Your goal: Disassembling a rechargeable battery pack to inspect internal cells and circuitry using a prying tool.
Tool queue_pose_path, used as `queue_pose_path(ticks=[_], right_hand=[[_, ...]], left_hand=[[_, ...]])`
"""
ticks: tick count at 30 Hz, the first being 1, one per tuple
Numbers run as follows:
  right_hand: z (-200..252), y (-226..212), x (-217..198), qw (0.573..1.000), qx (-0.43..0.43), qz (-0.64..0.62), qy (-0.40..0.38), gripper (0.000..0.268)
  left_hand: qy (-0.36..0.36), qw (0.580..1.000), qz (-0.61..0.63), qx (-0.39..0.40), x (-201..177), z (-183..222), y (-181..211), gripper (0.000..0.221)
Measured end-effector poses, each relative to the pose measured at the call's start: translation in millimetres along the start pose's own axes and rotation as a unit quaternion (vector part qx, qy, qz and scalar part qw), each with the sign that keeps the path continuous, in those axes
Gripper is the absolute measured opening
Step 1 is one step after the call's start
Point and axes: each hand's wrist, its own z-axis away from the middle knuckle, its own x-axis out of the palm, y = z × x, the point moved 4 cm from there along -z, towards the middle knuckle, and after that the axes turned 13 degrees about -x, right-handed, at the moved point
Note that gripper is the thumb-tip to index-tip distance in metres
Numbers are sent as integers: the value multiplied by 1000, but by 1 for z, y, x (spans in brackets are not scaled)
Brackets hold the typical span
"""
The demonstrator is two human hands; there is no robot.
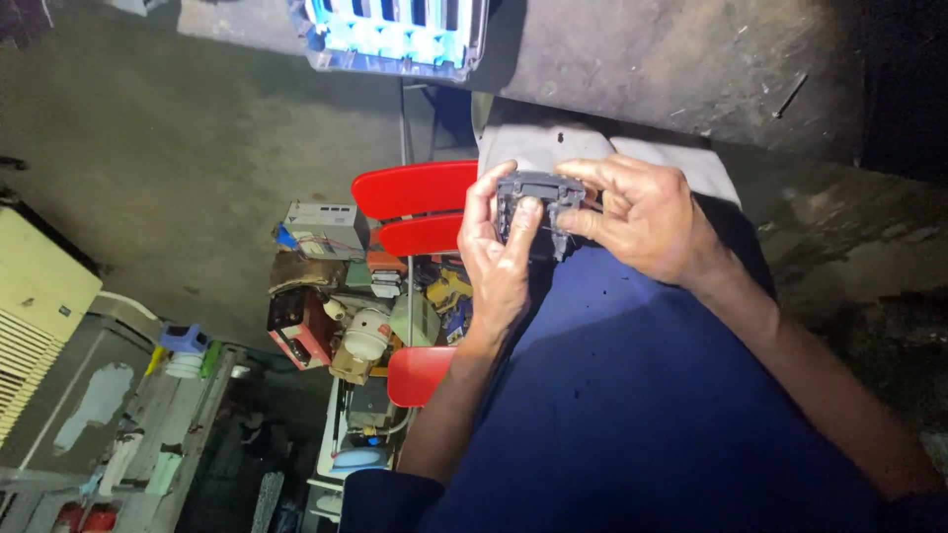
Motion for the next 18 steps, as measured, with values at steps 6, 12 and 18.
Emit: queue_pose_path(ticks=[6,12,18], right_hand=[[2,2,4,999,-10,45,-8,41],[5,12,5,998,12,59,-10,41],[7,7,11,992,106,35,-60,46]], left_hand=[[20,998,-48,35,1,3,-18,41],[36,998,-41,39,2,6,-30,40],[46,996,-58,53,2,8,-20,40]])
